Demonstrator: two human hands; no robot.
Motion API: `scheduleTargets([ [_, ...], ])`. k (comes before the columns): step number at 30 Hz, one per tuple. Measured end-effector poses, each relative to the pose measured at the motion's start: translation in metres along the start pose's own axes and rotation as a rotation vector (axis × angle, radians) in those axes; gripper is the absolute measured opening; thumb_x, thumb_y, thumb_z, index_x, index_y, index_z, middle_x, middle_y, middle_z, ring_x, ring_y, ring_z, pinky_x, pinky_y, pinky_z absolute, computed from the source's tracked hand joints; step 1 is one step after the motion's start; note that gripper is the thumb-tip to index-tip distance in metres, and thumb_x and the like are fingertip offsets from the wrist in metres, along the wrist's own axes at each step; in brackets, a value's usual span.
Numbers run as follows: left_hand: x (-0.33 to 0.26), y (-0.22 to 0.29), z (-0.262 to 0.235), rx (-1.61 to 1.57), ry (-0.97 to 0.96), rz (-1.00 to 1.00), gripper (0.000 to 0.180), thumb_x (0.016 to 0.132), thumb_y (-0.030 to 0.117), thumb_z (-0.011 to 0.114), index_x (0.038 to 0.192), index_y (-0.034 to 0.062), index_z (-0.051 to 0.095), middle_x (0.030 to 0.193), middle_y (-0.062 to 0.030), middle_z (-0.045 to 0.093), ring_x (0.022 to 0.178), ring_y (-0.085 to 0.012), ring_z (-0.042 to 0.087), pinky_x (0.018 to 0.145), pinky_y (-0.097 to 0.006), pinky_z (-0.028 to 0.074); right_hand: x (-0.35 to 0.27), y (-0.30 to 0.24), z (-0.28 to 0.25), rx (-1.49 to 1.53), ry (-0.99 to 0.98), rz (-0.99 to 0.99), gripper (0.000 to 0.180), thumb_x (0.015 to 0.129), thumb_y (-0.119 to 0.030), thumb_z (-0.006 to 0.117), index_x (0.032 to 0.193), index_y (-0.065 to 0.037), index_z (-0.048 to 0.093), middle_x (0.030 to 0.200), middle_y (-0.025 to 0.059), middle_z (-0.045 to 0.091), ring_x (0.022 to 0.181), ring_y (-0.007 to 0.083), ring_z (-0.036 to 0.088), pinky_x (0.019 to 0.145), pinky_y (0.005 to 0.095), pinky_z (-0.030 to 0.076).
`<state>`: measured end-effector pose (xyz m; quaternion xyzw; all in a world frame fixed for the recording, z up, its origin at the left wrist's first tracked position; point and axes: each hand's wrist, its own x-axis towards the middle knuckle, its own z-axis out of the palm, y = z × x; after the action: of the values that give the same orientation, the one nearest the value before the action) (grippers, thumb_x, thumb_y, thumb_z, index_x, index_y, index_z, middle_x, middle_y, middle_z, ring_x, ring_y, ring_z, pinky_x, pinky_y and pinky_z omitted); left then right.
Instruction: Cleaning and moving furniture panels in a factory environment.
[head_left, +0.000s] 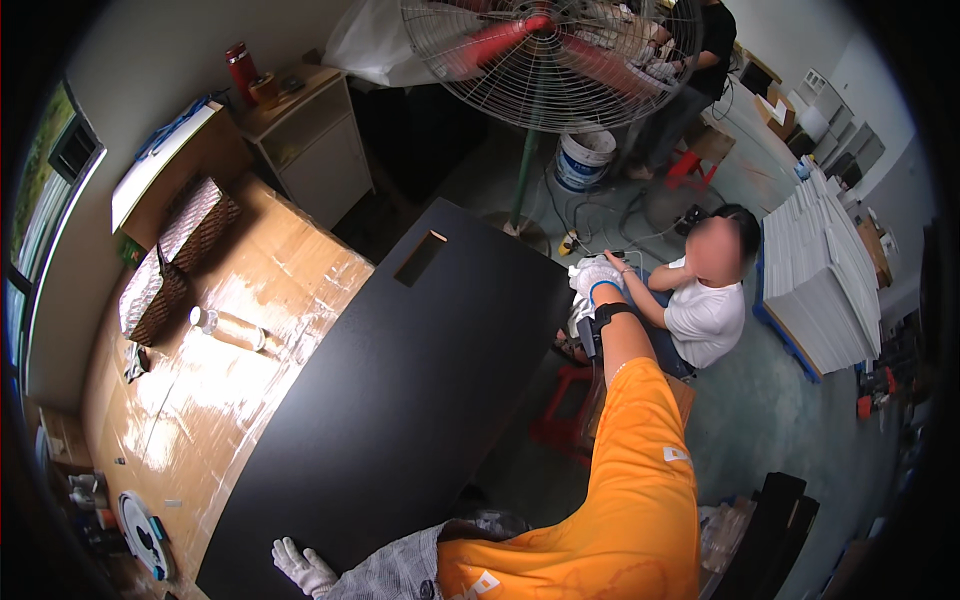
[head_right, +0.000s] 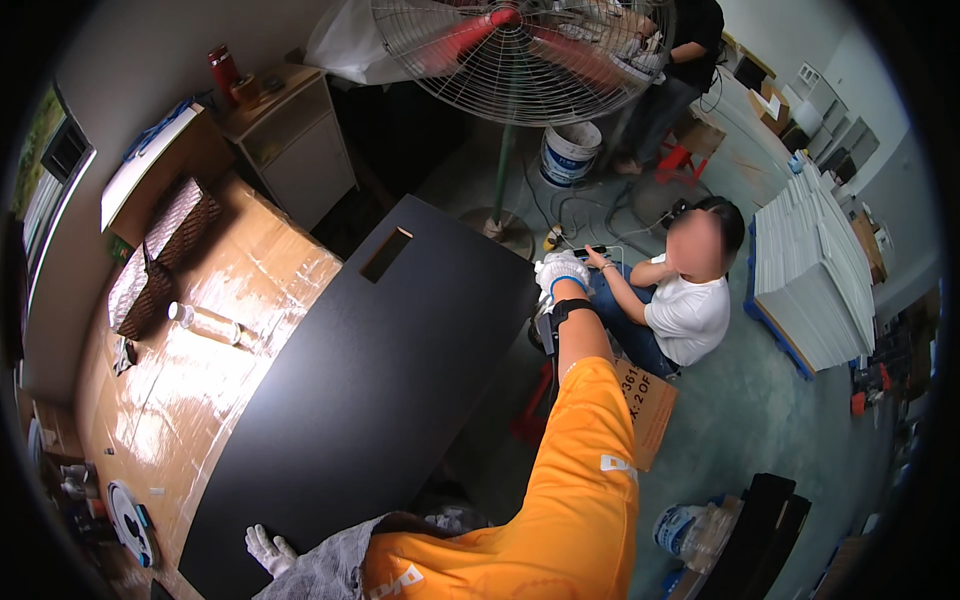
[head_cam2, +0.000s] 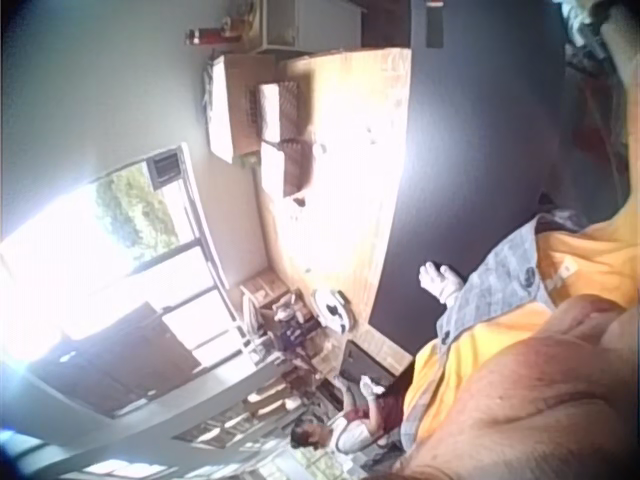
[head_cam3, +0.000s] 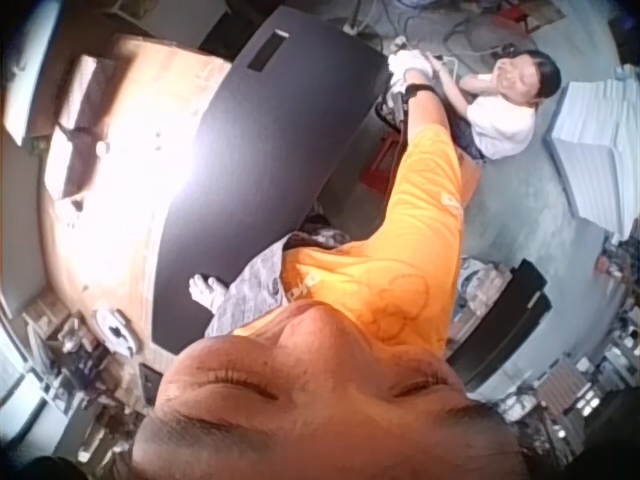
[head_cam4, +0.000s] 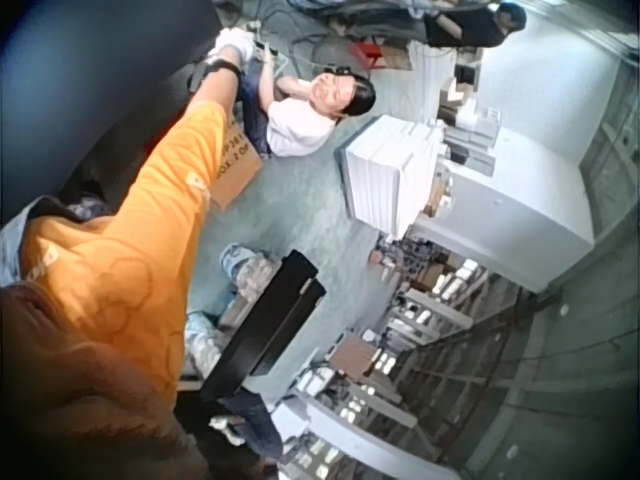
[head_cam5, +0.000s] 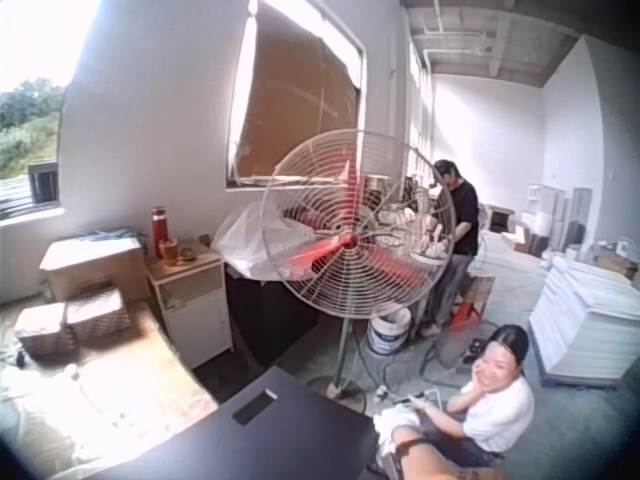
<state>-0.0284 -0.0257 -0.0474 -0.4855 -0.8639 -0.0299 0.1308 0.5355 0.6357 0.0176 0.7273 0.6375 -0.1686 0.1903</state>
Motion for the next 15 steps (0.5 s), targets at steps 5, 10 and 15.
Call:
scheduleTargets([
  [5,-0.003,-0.002,0.000,0.007,-0.022,-0.028,0.050,0.098,0.033,0.042,0.139,0.0043,0.043,0.145,-0.0201,0.038,0.133,-0.0410,0.035,0.109,-0.053,0.026,0.012,-0.001,0.007,0.023,-0.024,0.034,0.053,0.084,-0.046,0.060,0.124,-0.011,0.060,0.131,0.0132,0.056,0.120,0.0335,0.053,0.097,0.0451,0.047],
  [10,-0.003,0.000,0.000,0.002,-0.002,-0.007,0.051,0.098,0.034,0.041,0.140,0.0056,0.041,0.146,-0.0197,0.037,0.134,-0.0408,0.033,0.111,-0.052,0.024,0.006,0.010,0.016,0.071,0.041,-0.158,0.050,0.083,-0.041,0.060,0.122,-0.010,0.061,0.130,0.0129,0.057,0.117,0.0327,0.056,0.096,0.0430,0.047],
  [15,-0.005,-0.003,-0.002,0.008,-0.035,-0.017,0.051,0.098,0.034,0.041,0.141,0.0062,0.040,0.146,-0.0198,0.036,0.134,-0.0408,0.033,0.111,-0.053,0.023,-0.001,-0.001,0.007,0.066,0.052,-0.022,0.047,0.082,-0.040,0.060,0.119,-0.011,0.062,0.126,0.0125,0.059,0.114,0.0330,0.057,0.095,0.0437,0.048],
])
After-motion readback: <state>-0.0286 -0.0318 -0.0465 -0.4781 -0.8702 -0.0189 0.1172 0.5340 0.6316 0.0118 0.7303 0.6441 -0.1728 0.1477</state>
